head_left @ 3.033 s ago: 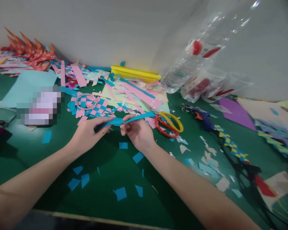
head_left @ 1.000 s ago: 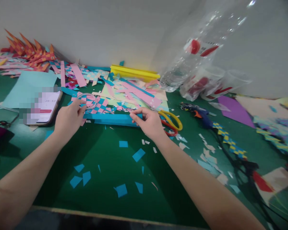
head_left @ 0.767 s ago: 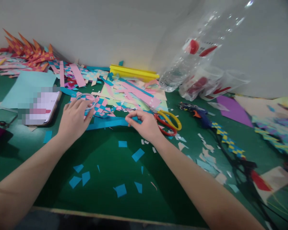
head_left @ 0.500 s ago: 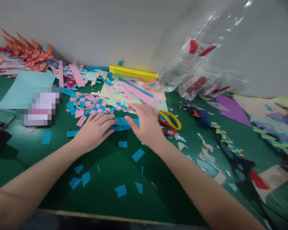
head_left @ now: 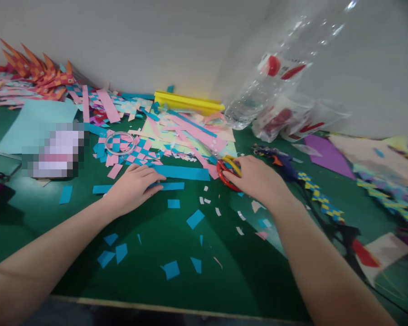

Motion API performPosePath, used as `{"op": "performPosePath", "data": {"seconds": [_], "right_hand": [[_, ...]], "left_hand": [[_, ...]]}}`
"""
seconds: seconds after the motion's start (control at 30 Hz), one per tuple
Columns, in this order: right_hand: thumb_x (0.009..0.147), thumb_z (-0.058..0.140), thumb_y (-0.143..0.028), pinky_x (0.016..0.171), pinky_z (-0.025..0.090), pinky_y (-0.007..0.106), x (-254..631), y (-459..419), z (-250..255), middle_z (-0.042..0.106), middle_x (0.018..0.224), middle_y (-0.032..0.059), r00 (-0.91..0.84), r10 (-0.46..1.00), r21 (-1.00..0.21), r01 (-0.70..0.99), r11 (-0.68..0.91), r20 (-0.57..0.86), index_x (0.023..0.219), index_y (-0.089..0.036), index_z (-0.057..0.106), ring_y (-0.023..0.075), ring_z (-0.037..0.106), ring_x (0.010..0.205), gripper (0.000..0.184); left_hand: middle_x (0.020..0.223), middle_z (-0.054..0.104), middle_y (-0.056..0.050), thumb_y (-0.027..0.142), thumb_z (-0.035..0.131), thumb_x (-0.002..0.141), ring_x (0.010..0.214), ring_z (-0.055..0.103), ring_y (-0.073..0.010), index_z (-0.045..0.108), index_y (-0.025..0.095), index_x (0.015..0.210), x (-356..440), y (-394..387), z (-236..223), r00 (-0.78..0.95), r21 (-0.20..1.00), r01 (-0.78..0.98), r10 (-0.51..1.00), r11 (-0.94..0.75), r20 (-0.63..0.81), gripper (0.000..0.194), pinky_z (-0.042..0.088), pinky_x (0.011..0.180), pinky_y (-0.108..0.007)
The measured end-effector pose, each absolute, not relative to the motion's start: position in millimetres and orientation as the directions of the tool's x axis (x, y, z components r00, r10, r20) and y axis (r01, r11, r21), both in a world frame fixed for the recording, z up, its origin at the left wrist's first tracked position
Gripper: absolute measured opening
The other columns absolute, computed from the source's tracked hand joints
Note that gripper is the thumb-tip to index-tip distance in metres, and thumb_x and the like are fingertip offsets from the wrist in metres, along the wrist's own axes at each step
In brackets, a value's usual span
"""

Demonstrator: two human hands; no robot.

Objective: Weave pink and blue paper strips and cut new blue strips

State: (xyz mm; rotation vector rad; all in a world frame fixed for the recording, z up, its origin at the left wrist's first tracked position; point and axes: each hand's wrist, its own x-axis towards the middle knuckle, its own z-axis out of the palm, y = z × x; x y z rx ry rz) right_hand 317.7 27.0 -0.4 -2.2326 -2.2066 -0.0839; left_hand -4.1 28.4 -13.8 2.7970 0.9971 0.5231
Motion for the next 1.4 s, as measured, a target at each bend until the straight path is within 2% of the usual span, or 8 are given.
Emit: {"op": "performPosePath", "data": {"seconds": [0.3, 0.57, 0.7, 0.83, 0.97, 1.1, 1.27, 1.4], "right_hand": [[0.083, 0.052, -0.049, 0.076, 0.049, 0.041, 328, 32, -16, 0.062, 0.107, 0.0167, 0.108, 0.993, -0.191, 0.977, -0.096, 0.054, 0.109, -0.013, 0.059, 0.0304, 0.062, 0.091, 0.045], [0.07, 0.066, -0.048, 0.077, 0.051, 0.045, 340, 32, -11, 0.058, 0.111, 0.0155, 0.127, 0.964, -0.435, 0.9, -0.013, 0.234, 0.114, -0.015, 0.056, 0.0297, 0.063, 0.091, 0.056], [0.069, 0.067, -0.04, 0.089, 0.047, 0.044, 324, 24, 2, 0.055, 0.113, 0.015, -0.121, 0.939, -0.351, 0.906, 0.237, 0.321, 0.112, -0.015, 0.057, 0.031, 0.057, 0.107, 0.051], [0.07, 0.069, -0.044, 0.09, 0.046, 0.046, 312, 16, 10, 0.054, 0.12, 0.0148, -0.305, 0.933, -0.307, 0.884, 0.352, 0.191, 0.116, -0.018, 0.052, 0.0326, 0.052, 0.114, 0.056], [0.072, 0.068, -0.043, 0.09, 0.046, 0.047, 311, 15, 12, 0.058, 0.116, 0.0105, -0.463, 0.883, -0.322, 0.827, 0.461, 0.075, 0.108, -0.021, 0.055, 0.0299, 0.053, 0.112, 0.044], [0.074, 0.066, -0.037, 0.09, 0.048, 0.046, 311, 15, 11, 0.059, 0.116, 0.0086, -0.529, 0.848, -0.382, 0.783, 0.491, 0.006, 0.11, -0.024, 0.058, 0.0276, 0.055, 0.111, 0.039], [0.074, 0.066, -0.032, 0.095, 0.047, 0.047, 309, 15, 12, 0.057, 0.124, 0.0072, -0.555, 0.832, -0.43, 0.75, 0.503, 0.005, 0.113, -0.025, 0.059, 0.0263, 0.054, 0.116, 0.04], [0.072, 0.067, -0.034, 0.091, 0.05, 0.045, 310, 15, 11, 0.059, 0.123, 0.0068, -0.552, 0.834, -0.435, 0.744, 0.508, 0.03, 0.115, -0.026, 0.059, 0.0265, 0.056, 0.113, 0.045]], "left_hand": [[0.093, 0.071, -0.004, 0.033, 0.041, 0.098, 0.093, 0.063, -0.0192, 0.061, 0.02, 0.112, -6, 33, -16, 0.702, 0.299, 0.617, 0.681, -0.728, 0.209, 0.027, 0.037, 0.087, -0.037], [0.098, 0.071, -0.005, 0.031, 0.037, 0.098, 0.092, 0.064, -0.02, 0.063, 0.021, 0.109, -14, 38, -16, 0.662, 0.239, 0.657, 0.699, -0.715, 0.271, 0.029, 0.039, 0.083, -0.037], [0.101, 0.069, -0.007, 0.034, 0.039, 0.098, 0.096, 0.061, -0.022, 0.063, 0.018, 0.107, -13, 37, -13, 0.632, 0.208, 0.688, 0.715, -0.695, 0.3, 0.03, 0.04, 0.081, -0.036], [0.108, 0.067, -0.007, 0.033, 0.042, 0.098, 0.104, 0.058, -0.0218, 0.061, 0.019, 0.11, -10, 34, -12, 0.653, 0.241, 0.646, 0.688, -0.724, 0.317, 0.027, 0.04, 0.087, -0.036], [0.112, 0.064, -0.008, 0.031, 0.044, 0.097, 0.108, 0.056, -0.0219, 0.059, 0.02, 0.114, -9, 33, -14, 0.671, 0.278, 0.613, 0.673, -0.739, 0.31, 0.025, 0.041, 0.089, -0.037], [0.119, 0.058, -0.01, 0.029, 0.046, 0.096, 0.114, 0.049, -0.0242, 0.058, 0.019, 0.117, -7, 35, -15, 0.672, 0.29, 0.62, 0.684, -0.729, 0.283, 0.027, 0.041, 0.094, -0.041], [0.123, 0.056, -0.01, 0.028, 0.045, 0.096, 0.118, 0.046, -0.0248, 0.055, 0.018, 0.121, -5, 36, -17, 0.689, 0.276, 0.624, 0.682, -0.731, 0.247, 0.028, 0.038, 0.099, -0.045], [0.123, 0.056, -0.009, 0.025, 0.043, 0.097, 0.118, 0.045, -0.0247, 0.056, 0.019, 0.12, -5, 36, -19, 0.7, 0.272, 0.621, 0.677, -0.735, 0.227, 0.027, 0.037, 0.099, -0.045]]}}
